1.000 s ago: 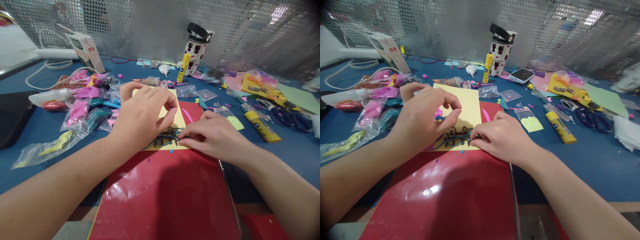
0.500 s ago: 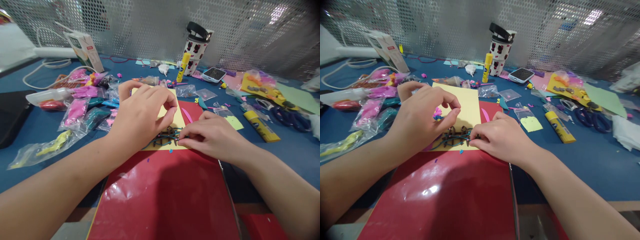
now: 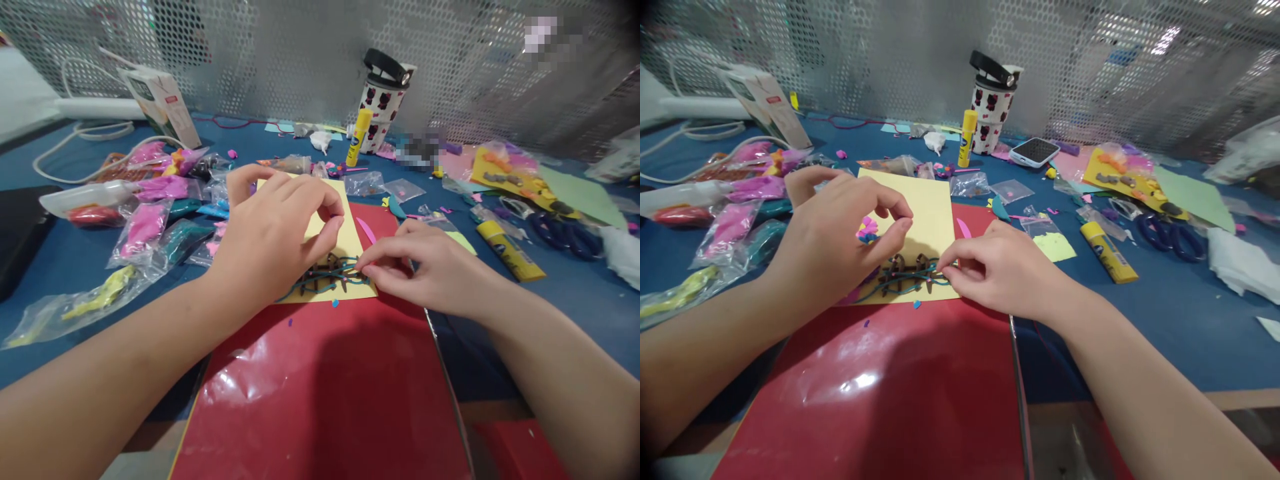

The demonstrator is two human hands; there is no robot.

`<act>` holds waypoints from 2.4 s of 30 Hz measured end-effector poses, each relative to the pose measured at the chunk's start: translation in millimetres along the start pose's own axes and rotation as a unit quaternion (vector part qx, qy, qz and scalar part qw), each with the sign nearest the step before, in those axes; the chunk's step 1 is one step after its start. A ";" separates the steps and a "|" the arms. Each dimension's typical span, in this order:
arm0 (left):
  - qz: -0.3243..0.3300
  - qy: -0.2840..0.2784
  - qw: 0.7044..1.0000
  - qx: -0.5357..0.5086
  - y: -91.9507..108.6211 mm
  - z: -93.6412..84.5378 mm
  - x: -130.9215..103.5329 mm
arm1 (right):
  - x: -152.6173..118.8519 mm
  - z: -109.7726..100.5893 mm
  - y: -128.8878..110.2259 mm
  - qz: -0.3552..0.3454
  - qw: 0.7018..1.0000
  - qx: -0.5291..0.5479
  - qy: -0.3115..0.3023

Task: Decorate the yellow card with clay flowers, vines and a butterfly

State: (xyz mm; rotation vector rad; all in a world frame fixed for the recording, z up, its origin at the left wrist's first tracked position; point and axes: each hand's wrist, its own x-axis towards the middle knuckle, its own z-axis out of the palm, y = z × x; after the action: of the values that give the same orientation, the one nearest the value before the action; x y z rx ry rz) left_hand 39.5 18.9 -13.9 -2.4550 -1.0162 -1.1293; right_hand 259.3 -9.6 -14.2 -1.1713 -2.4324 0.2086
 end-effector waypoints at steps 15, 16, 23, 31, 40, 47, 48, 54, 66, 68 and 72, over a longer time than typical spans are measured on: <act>-0.002 -0.007 1.000 0.004 -0.2 -0.8 0.7 | 4.6 6.3 -4.3 0.000 0.998 -0.021 -0.062; -0.001 -0.005 1.000 0.005 -0.3 -0.7 0.7 | 4.9 6.7 -4.5 -0.003 0.998 -0.022 -0.063; -0.005 -0.007 1.000 0.007 -0.2 -0.3 0.8 | 4.6 7.5 -5.8 -0.011 0.997 -0.037 -0.063; -0.015 -0.022 1.000 -0.007 -1.4 -0.9 1.5 | 6.6 0.1 -4.1 0.041 0.997 0.064 0.024; 0.019 -0.077 0.992 -0.103 3.7 -6.8 2.7 | 14.3 9.8 -9.5 0.128 0.901 0.414 0.020; 0.044 -0.071 0.993 -0.083 7.1 -11.3 -0.5 | 14.4 15.6 -17.8 0.168 0.854 0.492 -0.008; 0.056 -0.077 0.992 -0.082 8.7 -10.9 -1.5 | 15.0 15.8 -17.8 0.169 0.858 0.485 -0.007; 0.008 -0.097 0.994 -0.046 3.0 -23.3 9.2 | 17.1 11.9 9.8 0.227 0.876 0.405 0.134; -0.099 -0.344 0.934 0.016 -74.3 -97.1 -47.2 | 14.4 12.2 52.1 0.292 0.953 -0.024 0.076; -0.104 -0.335 0.936 0.025 -71.8 -91.4 -54.9 | 11.8 12.3 51.2 0.291 0.952 -0.016 0.090; -0.132 -0.287 0.948 0.036 -69.8 -86.8 -52.0 | 7.9 6.1 34.9 0.271 0.952 0.020 0.144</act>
State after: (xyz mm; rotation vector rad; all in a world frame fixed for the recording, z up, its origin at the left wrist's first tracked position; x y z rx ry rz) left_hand -81.3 1.8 1.4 -2.7041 -1.5483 -0.4083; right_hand 277.0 18.9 -28.2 -1.6985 -1.8087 0.2278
